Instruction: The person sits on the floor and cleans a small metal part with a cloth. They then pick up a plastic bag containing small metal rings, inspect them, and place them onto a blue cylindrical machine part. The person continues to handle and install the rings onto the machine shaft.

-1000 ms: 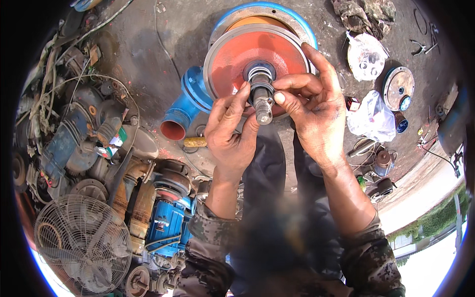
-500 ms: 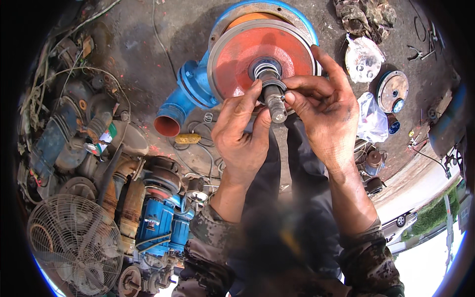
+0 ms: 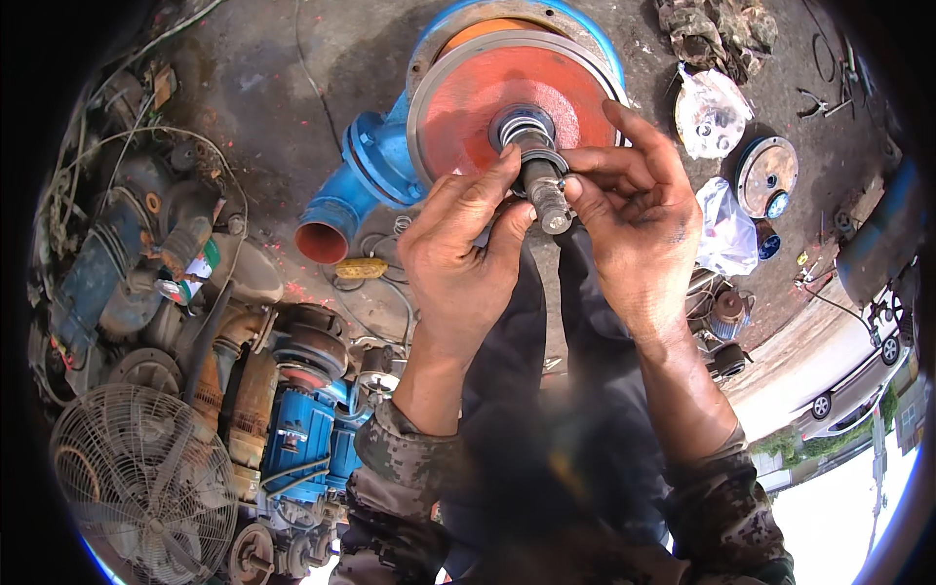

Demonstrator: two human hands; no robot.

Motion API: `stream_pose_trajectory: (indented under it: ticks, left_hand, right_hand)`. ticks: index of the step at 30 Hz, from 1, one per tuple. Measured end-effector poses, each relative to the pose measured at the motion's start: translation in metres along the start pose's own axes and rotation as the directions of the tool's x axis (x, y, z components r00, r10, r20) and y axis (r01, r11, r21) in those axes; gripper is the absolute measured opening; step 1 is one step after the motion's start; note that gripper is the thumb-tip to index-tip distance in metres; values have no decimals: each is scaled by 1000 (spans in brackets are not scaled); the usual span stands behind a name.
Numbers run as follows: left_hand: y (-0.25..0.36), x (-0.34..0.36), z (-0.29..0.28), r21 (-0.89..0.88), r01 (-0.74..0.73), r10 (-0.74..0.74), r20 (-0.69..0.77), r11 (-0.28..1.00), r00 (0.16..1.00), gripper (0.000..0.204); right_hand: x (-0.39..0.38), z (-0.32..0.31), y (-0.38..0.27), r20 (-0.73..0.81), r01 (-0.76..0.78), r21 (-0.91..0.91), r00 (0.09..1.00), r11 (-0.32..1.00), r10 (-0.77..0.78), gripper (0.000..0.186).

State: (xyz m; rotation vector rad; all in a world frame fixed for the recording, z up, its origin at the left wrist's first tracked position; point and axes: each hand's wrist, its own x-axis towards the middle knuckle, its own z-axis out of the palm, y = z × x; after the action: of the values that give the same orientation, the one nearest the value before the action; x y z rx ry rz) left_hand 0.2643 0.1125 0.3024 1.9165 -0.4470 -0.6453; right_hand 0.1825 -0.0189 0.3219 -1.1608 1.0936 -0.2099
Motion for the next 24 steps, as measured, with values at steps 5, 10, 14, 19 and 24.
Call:
stream_pose_trajectory:
  ticks: [5,10,14,19,24]
  left_hand:
    - [0,-6,8,34,-29,32,-74,999,997,44]
    - [-1,-8,10,121,-68,73,-40,990,997,50]
    - [-4,-6,11,227,-222,222,28,948,975,67]
    - [-23,8,30,74,-309,311,-14,948,950,77]
    - [-41,21,44,-43,-386,388,55,921,920,76]
  right_hand:
    - [9,-8,-4,94,28,-115,995,993,-18,67]
    - [12,-16,-4,138,14,-60,990,998,-6,76]
    - [-8,-27,12,108,39,74,993,997,-47,78]
    - [-16,-50,31,28,77,63,997,995,-79,68]
    - [7,-71,76,87,119,171,987,978,-135,63]
